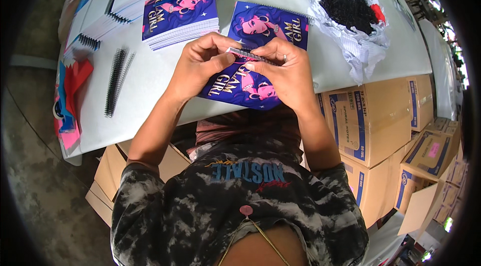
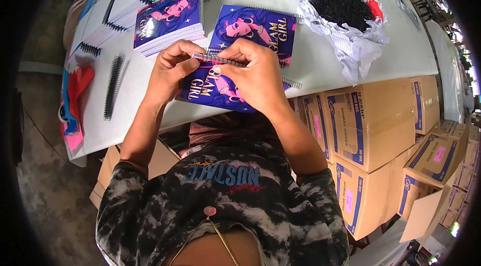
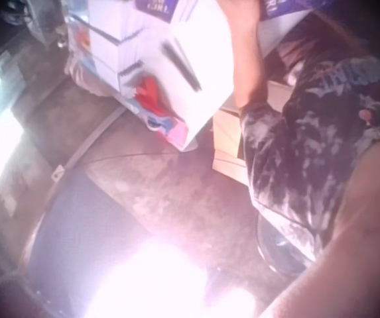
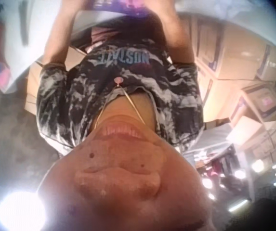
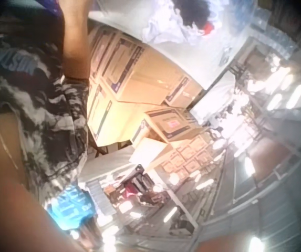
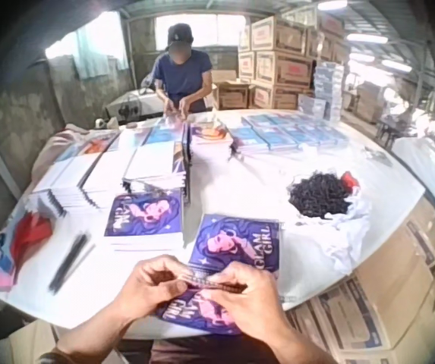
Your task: The person repeatedly picks up a notebook cover and a spiral binding, inserts the spiral into the cover, and places the assembled notebook on a stack. The person handles multiple notebooks one at a time on a white table.
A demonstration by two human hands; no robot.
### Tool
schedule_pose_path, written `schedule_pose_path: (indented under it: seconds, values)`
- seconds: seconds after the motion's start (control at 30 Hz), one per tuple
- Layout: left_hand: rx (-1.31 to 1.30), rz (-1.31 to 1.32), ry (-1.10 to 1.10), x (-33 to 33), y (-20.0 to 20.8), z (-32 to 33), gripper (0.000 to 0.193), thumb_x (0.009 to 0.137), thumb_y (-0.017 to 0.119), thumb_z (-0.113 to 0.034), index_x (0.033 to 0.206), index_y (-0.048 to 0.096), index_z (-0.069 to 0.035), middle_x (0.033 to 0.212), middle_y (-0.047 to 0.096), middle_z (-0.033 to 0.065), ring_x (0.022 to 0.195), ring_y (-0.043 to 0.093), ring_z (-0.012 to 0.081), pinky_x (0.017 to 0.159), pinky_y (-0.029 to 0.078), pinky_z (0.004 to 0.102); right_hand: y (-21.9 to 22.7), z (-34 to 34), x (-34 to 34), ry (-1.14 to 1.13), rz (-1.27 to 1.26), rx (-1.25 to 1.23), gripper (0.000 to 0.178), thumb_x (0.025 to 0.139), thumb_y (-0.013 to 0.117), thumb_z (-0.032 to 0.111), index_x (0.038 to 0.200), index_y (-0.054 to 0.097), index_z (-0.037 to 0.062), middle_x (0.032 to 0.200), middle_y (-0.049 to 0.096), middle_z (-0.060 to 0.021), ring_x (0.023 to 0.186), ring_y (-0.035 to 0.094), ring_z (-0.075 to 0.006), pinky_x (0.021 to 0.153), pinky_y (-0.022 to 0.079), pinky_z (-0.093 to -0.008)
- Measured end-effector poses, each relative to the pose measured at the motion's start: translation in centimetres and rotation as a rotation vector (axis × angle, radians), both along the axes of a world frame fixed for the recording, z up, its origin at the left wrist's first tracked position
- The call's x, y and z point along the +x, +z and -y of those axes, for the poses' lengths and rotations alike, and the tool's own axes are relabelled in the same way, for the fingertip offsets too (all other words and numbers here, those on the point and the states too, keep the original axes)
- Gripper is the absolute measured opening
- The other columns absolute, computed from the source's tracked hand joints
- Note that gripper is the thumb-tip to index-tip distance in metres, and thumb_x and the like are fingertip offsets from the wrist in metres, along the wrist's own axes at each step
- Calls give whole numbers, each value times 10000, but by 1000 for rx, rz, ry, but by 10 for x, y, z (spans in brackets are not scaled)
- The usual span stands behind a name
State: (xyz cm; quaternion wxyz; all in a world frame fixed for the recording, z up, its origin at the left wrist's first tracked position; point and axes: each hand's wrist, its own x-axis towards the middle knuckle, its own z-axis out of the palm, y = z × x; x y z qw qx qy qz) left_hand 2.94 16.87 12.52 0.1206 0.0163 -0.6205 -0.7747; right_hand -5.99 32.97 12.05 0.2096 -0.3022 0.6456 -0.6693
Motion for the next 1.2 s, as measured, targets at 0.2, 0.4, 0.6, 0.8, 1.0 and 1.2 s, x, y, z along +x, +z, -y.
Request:
schedule_pose_path:
  seconds: [0.2, 0.4, 0.6, 0.8, 1.0, 1.2]
  values:
    - [-139, -34, -111, -16, -2, 17, 59, 817, 573, 11, 863, 569, -26, 811, 570, -10, 711, 493, 34, 644, 396, 184, 6, 4, 6, -102, -258, 84, 149, 683, 701, -32, 785, 595, -9, 786, 632, -53, 712, 599, -110, 610, 471, -245]
    - [-405, -140, 303, -36, 22, -7, 229, 870, 595, -173, 990, 572, 21, 851, 573, 32, 753, 498, 65, 675, 420, 206, 50, -38, -38, -653, -600, -244, 264, 792, 651, 108, 1022, 593, -10, 1005, 616, -91, 931, 553, -161, 862, 406, -282]
    - [-1105, 181, 753, -101, -70, -8, 352, 863, 542, -165, 1179, 457, -35, 933, 571, 177, 811, 562, 341, 690, 460, 391, -87, -43, -90, -744, -260, -26, 501, 911, 493, 310, 1247, 448, -59, 1258, 484, -200, 1176, 453, -243, 997, 313, -328]
    - [-910, 64, 809, -89, -111, -6, 189, 880, 543, -196, 866, 603, -17, 886, 531, 151, 794, 536, 262, 696, 439, 343, -126, -16, -70, -864, -181, 19, 358, 876, 560, 190, 1145, 532, -45, 1042, 592, -189, 948, 571, -231, 837, 433, -335]
    - [-601, -25, 905, -93, -120, -6, 324, 859, 585, -190, 622, 502, 15, 709, 446, 90, 681, 443, 201, 618, 387, 325, -124, -2, -86, -1015, -286, 49, 344, 867, 578, 207, 1105, 568, -41, 1011, 616, -194, 900, 598, -240, 805, 452, -320]
    - [-600, 29, 831, -95, -124, -4, 417, 852, 601, -190, 531, 421, 7, 681, 433, 73, 680, 406, 167, 630, 364, 299, -114, 0, -95, -983, -187, 5, 314, 851, 603, 226, 998, 631, -50, 928, 656, -189, 847, 630, -224, 778, 467, -297]
